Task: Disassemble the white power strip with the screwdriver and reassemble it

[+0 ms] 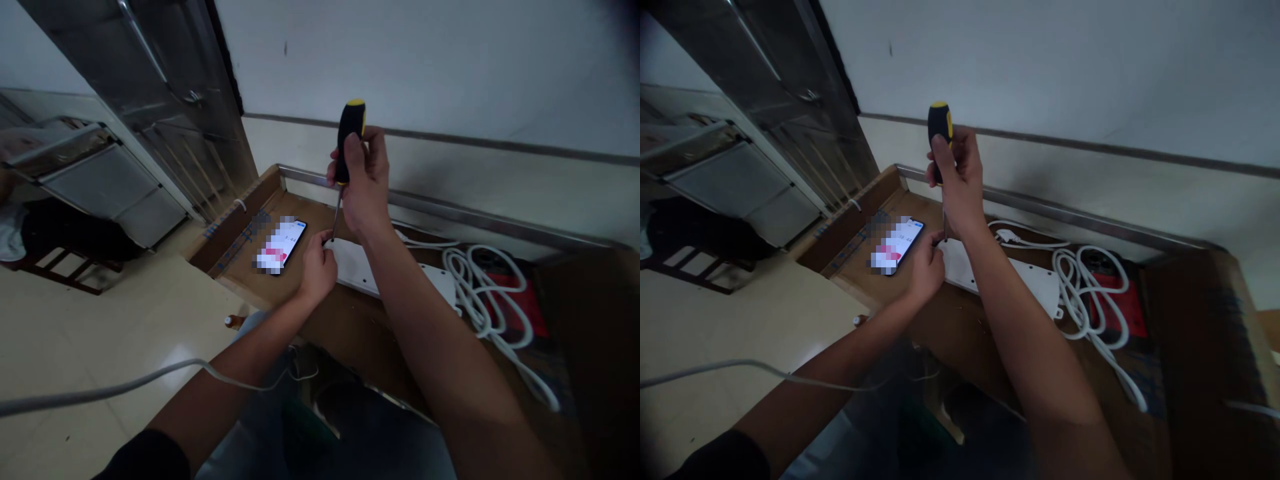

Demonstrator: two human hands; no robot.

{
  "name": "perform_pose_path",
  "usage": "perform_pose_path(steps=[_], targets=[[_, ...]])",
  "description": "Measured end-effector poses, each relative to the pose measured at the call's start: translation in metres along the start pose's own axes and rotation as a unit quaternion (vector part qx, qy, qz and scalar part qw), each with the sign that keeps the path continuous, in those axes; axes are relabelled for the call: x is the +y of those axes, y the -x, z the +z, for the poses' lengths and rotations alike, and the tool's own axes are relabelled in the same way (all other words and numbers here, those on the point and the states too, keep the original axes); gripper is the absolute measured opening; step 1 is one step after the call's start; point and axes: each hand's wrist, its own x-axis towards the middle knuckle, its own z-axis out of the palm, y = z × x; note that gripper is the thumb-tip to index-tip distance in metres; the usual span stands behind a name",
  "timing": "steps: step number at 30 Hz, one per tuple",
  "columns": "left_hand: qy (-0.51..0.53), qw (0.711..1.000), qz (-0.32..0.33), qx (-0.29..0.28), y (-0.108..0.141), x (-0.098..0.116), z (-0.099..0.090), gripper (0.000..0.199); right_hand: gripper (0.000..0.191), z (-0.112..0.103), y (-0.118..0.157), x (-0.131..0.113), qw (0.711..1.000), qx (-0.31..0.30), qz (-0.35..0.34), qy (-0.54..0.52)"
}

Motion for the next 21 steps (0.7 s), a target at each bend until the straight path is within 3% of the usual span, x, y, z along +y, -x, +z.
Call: perform_pose_path(steps=[4,9,12,16,21], targets=[[0.000,1.000,-0.007,0.001,0.000,0.001,0.000,0.042,0.068,-0.001,0.000,0.000,0.998,-0.014,0.055,0.015],[0.004,1.000,-0.009,0.002,0.000,0.002,0.000,0.041,0.062,-0.001,0.001,0.004,0.998,0.019,0.030,0.043],[0.001,1.000,-0.008,0.000,0.000,0.003,-0.001,0.041,0.058,-0.003,0.001,0.007,0.998,-0.010,0.001,0.057],[-0.005,1.000,-0.001,0.004,0.000,0.003,-0.001,0.041,0.052,-0.006,0.002,0.009,0.998,-0.052,0.036,0.013],[0.001,1.000,0.003,0.008,0.000,0.002,-0.001,0.041,0.057,0.001,0.007,0.011,0.998,-0.030,0.044,-0.022]])
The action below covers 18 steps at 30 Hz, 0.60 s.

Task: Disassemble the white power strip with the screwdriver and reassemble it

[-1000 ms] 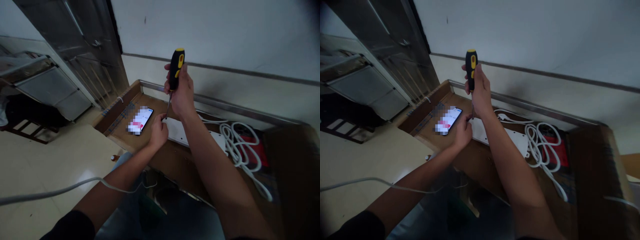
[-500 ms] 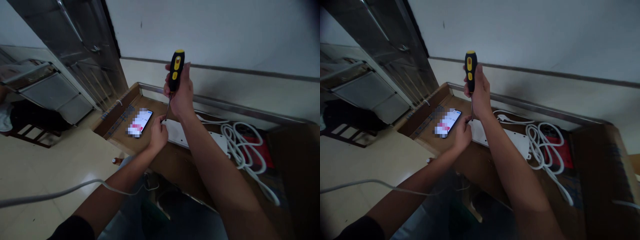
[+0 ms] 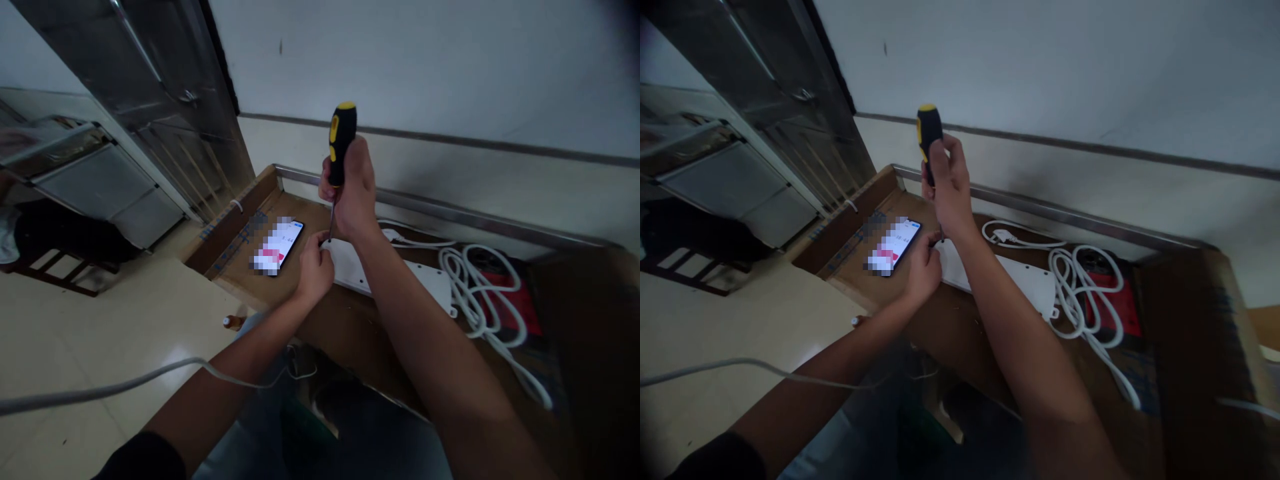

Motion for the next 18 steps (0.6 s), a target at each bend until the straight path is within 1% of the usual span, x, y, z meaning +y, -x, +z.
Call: perform_pose_path(steps=[2,3,5,7,8,11,13,16,18], targets=[[0.000,1.000,-0.005,0.001,0.000,-0.001,0.000,0.040,0.058,0.004,0.002,0.000,1.000,0.015,-0.027,-0.001],[0.000,1.000,-0.006,0.001,0.000,-0.001,0.000,0.040,0.058,0.005,0.003,0.000,0.999,0.013,-0.038,0.006],[0.002,1.000,-0.005,-0.001,0.000,-0.001,-0.001,0.039,0.051,0.005,0.004,-0.002,0.998,-0.005,-0.051,0.034],[0.007,1.000,-0.003,-0.003,0.000,0.000,-0.001,0.038,0.045,0.004,0.004,-0.003,0.996,-0.033,-0.049,0.066],[0.008,1.000,-0.003,-0.003,0.000,0.000,-0.001,0.038,0.046,0.003,0.004,-0.003,0.995,-0.042,-0.042,0.078],[0.010,1.000,-0.006,-0.003,0.000,0.002,-0.002,0.038,0.060,0.001,0.005,-0.003,0.995,-0.040,-0.013,0.091],[0.011,1.000,-0.007,-0.003,0.000,0.002,-0.002,0.039,0.064,0.000,0.006,-0.003,0.995,-0.027,0.004,0.095],[0.020,1.000,-0.010,-0.007,0.000,0.002,-0.001,0.040,0.053,-0.002,0.006,-0.006,0.993,-0.012,0.000,0.119],[0.024,1.000,-0.015,-0.009,0.000,0.002,-0.001,0.041,0.050,-0.006,0.004,-0.011,0.989,-0.009,-0.016,0.148]])
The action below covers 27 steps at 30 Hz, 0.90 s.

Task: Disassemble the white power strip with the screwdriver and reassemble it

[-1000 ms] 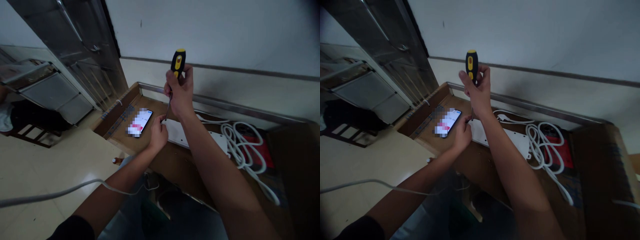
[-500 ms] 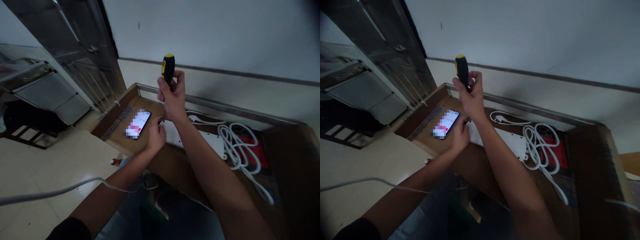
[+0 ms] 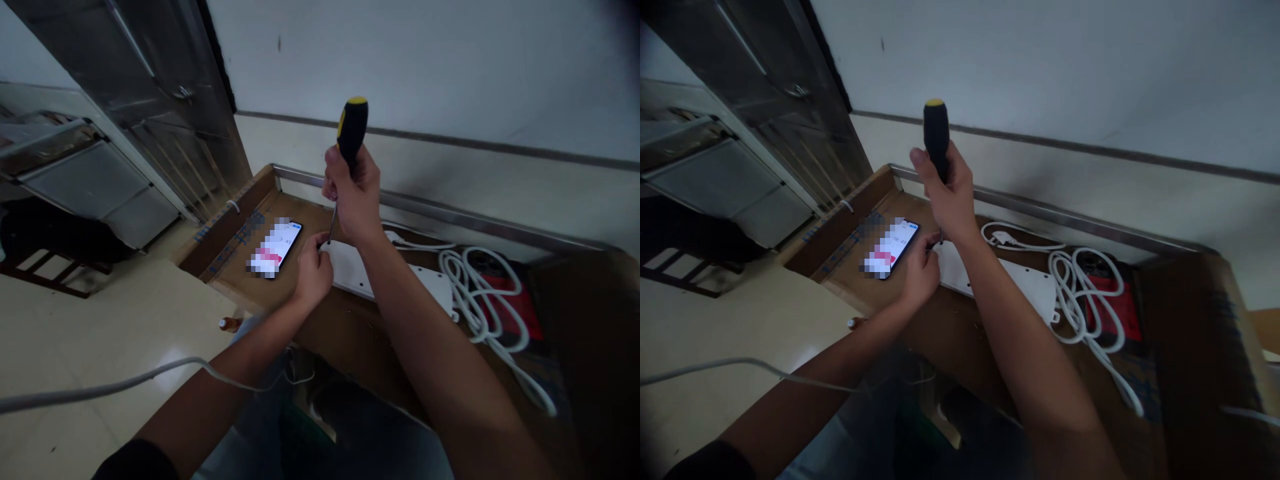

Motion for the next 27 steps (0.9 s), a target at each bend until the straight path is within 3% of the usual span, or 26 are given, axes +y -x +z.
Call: perform_pose_path(steps=[5,12,15,19,24,27], targets=[[0.003,1.000,-0.021,0.005,0.001,0.001,0.001,0.040,0.036,-0.025,-0.011,-0.013,0.991,-0.071,-0.052,0.102],[0.004,1.000,-0.026,0.001,0.002,0.005,-0.001,0.040,0.042,-0.054,-0.024,-0.032,0.990,-0.097,-0.019,0.098],[0.007,1.000,-0.024,0.001,0.002,0.006,-0.001,0.040,0.025,-0.055,-0.023,-0.045,0.984,-0.118,-0.024,0.133],[0.001,1.000,-0.025,0.004,0.002,0.006,0.000,0.040,0.011,-0.047,-0.017,-0.057,0.969,-0.104,-0.047,0.220],[0.004,1.000,-0.028,0.004,0.002,0.005,0.000,0.039,0.033,-0.040,-0.014,-0.063,0.967,-0.047,-0.039,0.246],[0.007,1.000,-0.028,0.004,0.001,0.005,0.000,0.040,0.031,-0.043,-0.015,-0.068,0.957,-0.048,-0.053,0.282]])
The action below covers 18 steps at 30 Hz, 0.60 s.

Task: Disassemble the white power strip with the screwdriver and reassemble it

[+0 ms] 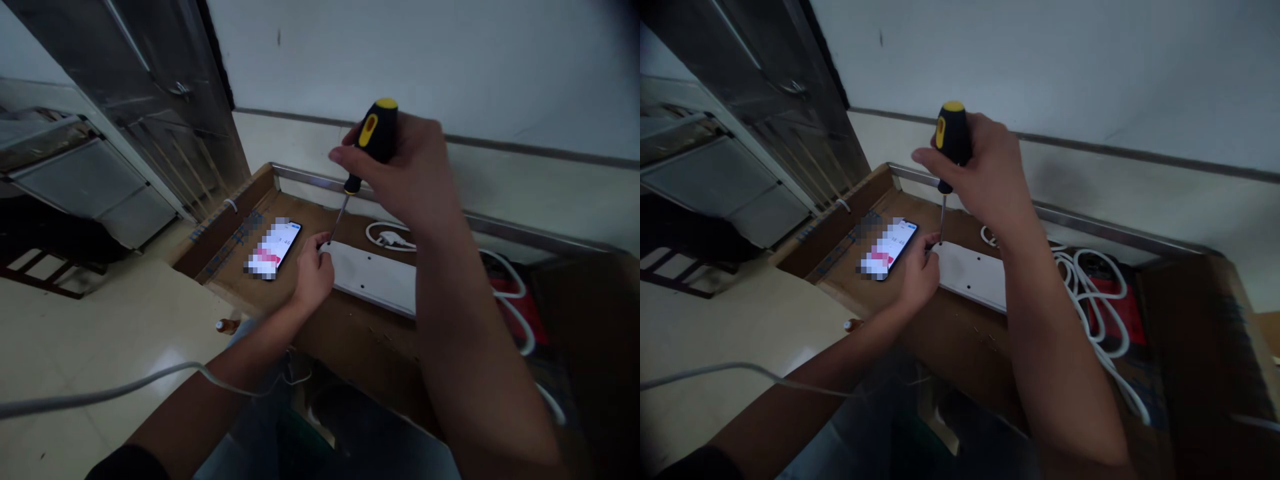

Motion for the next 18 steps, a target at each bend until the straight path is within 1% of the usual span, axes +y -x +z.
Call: perform_pose_path(steps=[2,4,5,7,8,9,12,14,16,18], targets=[[0.000,1.000,0.004,0.003,0.000,-0.001,0.000,0.040,0.030,-0.003,-0.001,0.001,0.999,-0.003,-0.040,-0.025],[0.000,1.000,0.004,0.005,0.000,-0.002,0.001,0.041,0.036,-0.002,-0.002,0.004,0.993,-0.021,-0.064,-0.094],[0.000,1.000,0.004,0.006,0.000,-0.002,0.001,0.041,0.034,-0.001,-0.002,0.005,0.989,-0.035,-0.061,-0.130],[-0.003,1.000,0.003,0.007,0.000,-0.002,0.001,0.041,0.021,0.003,-0.002,0.007,0.984,-0.047,-0.040,-0.167],[-0.006,1.000,0.004,0.007,0.000,-0.001,0.001,0.041,0.018,0.004,-0.002,0.007,0.985,-0.039,-0.033,-0.162],[-0.009,1.000,0.006,0.007,0.000,-0.001,0.001,0.041,0.019,0.005,-0.002,0.006,0.989,-0.026,-0.031,-0.141],[-0.009,1.000,0.008,0.008,0.000,0.000,0.000,0.041,0.038,0.005,0.000,0.001,0.998,0.017,-0.042,-0.041],[-0.006,1.000,0.008,0.008,0.000,-0.001,0.000,0.041,0.045,0.002,0.001,-0.003,0.998,0.036,-0.046,0.014],[-0.004,1.000,0.007,0.007,0.000,-0.001,0.000,0.041,0.047,-0.001,0.002,-0.006,0.997,0.048,-0.046,0.041],[-0.003,1.000,0.005,0.007,0.000,-0.002,0.000,0.040,0.043,-0.005,0.002,-0.007,0.997,0.046,-0.050,0.037]])
